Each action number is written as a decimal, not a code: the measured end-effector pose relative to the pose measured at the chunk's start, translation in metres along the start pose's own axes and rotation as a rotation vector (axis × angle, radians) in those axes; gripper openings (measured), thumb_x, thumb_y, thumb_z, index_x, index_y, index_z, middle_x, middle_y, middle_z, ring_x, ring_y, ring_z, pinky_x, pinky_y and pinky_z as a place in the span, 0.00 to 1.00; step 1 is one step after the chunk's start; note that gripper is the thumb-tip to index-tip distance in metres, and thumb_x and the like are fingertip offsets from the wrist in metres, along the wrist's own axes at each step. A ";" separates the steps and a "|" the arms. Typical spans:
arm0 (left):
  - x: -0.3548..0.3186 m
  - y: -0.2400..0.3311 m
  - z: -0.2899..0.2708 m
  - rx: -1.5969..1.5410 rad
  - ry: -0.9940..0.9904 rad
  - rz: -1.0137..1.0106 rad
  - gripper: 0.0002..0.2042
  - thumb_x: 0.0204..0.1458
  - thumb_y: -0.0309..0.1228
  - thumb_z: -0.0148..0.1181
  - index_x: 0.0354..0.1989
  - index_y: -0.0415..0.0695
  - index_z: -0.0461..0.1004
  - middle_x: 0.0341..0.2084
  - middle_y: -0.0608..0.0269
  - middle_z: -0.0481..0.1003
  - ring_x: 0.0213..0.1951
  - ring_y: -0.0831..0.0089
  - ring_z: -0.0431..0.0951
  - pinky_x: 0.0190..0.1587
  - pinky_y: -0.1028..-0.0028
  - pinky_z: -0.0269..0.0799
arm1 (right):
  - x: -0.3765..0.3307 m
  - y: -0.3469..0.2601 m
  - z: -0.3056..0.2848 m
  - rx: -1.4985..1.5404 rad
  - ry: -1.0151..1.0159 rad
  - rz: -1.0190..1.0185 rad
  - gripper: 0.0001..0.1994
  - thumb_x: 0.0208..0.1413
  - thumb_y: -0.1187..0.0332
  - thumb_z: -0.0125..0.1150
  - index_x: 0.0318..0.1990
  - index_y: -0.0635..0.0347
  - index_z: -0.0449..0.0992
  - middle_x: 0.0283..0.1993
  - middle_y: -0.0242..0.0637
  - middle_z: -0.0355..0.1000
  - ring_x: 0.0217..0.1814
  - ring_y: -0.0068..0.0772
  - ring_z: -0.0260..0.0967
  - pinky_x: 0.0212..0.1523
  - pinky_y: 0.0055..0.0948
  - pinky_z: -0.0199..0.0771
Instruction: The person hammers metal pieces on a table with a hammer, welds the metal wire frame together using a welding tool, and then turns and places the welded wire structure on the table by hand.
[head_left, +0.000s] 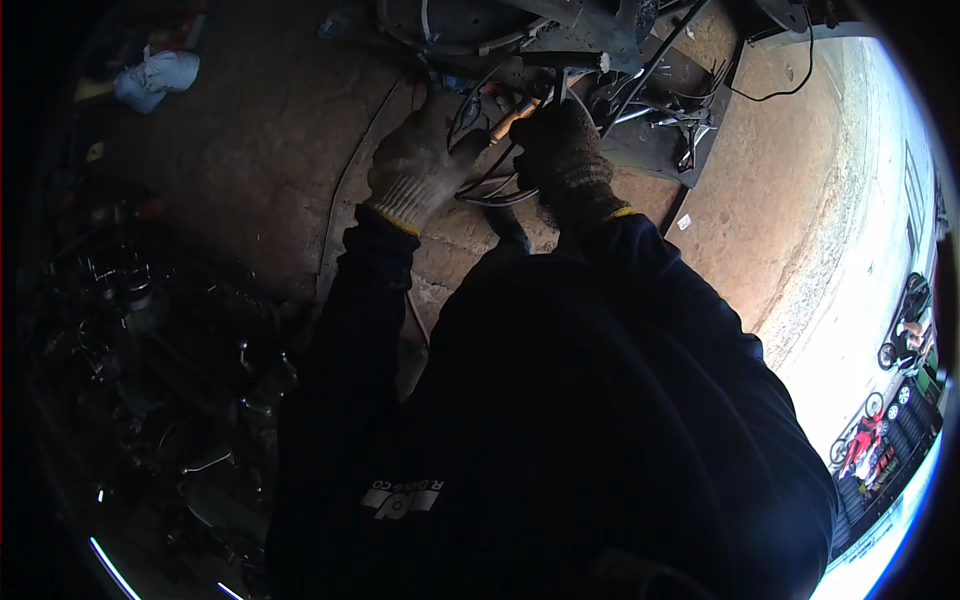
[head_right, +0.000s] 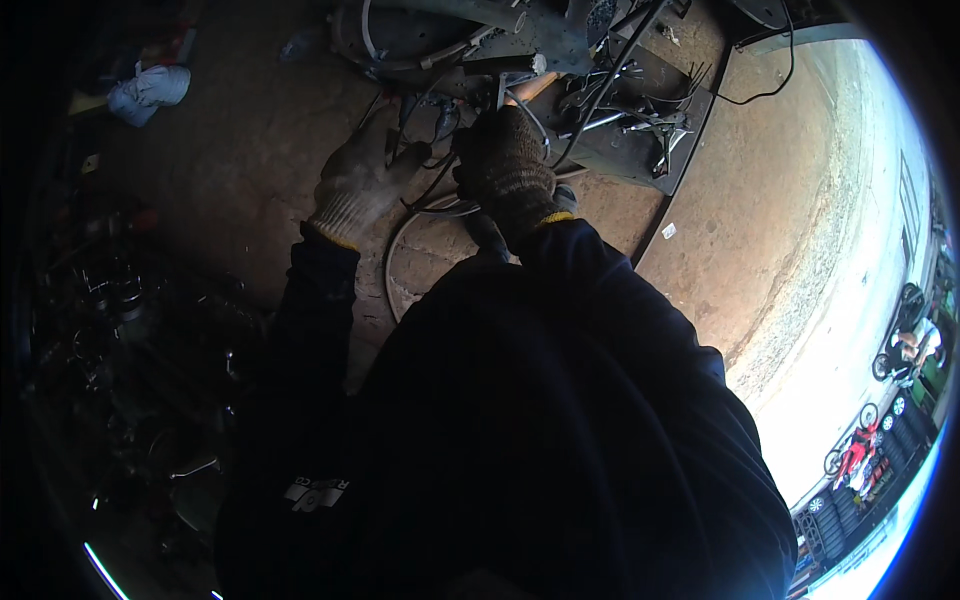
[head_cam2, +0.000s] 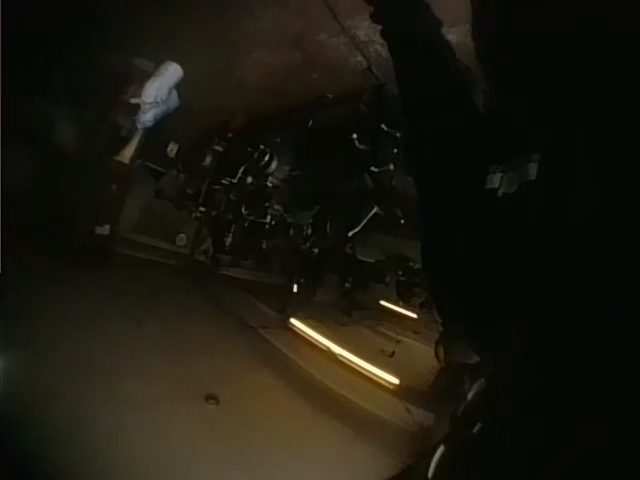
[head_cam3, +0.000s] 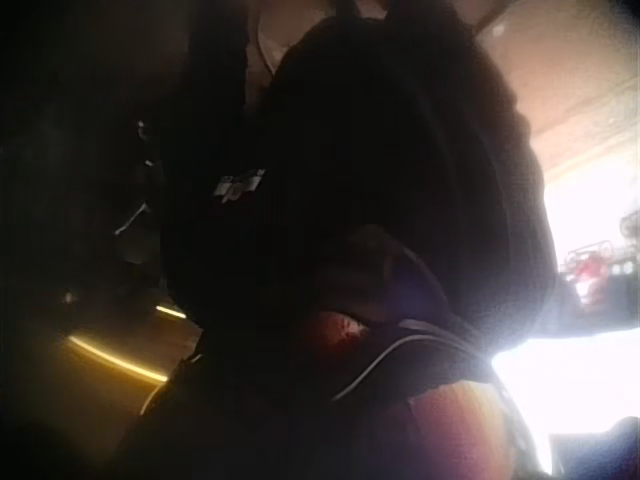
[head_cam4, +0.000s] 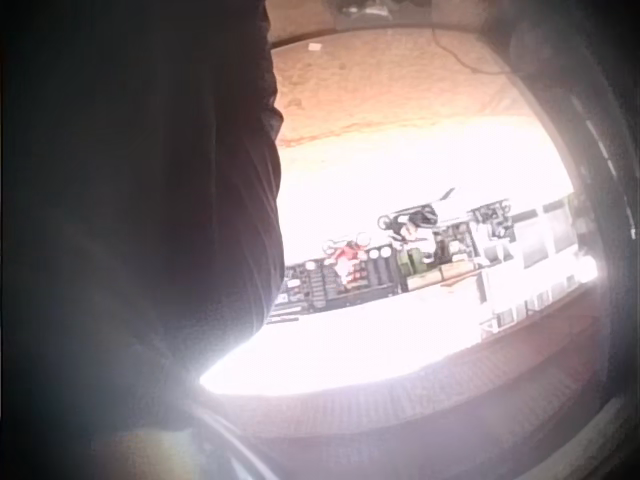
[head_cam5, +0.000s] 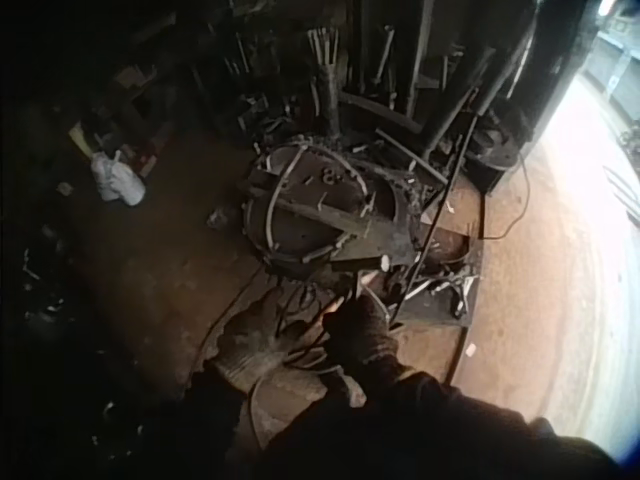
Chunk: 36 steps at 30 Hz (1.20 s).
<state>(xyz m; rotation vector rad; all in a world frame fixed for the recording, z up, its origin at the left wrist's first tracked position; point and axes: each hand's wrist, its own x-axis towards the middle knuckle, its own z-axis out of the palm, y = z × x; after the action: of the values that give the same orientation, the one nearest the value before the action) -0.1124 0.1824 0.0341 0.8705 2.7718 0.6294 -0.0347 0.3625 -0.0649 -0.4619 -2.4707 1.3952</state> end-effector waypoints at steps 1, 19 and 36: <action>-0.004 -0.006 0.005 0.129 0.132 0.164 0.37 0.54 0.57 0.68 0.63 0.43 0.67 0.36 0.53 0.82 0.44 0.54 0.85 0.43 0.58 0.82 | 0.001 -0.001 0.006 -0.161 -0.032 -0.073 0.15 0.55 0.62 0.68 0.38 0.68 0.75 0.35 0.48 0.78 0.44 0.52 0.79 0.44 0.45 0.79; -0.017 0.009 -0.001 0.594 0.059 -0.084 0.37 0.43 0.58 0.74 0.49 0.39 0.71 0.29 0.57 0.79 0.26 0.63 0.83 0.29 0.62 0.80 | -0.038 -0.037 -0.021 0.507 0.153 0.114 0.20 0.70 0.50 0.55 0.49 0.60 0.72 0.38 0.34 0.74 0.36 0.23 0.74 0.33 0.28 0.74; -0.021 0.008 -0.023 0.610 0.034 -0.123 0.44 0.43 0.59 0.73 0.61 0.40 0.66 0.31 0.51 0.81 0.30 0.59 0.84 0.32 0.59 0.80 | -0.028 -0.012 -0.007 -0.096 0.209 -0.238 0.14 0.68 0.57 0.58 0.40 0.61 0.72 0.31 0.45 0.72 0.34 0.47 0.75 0.34 0.43 0.72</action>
<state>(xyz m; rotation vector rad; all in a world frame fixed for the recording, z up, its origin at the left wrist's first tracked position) -0.0977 0.1681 0.0589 0.7689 3.0571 -0.2477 -0.0080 0.3510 -0.0534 -0.3031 -2.3403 1.0820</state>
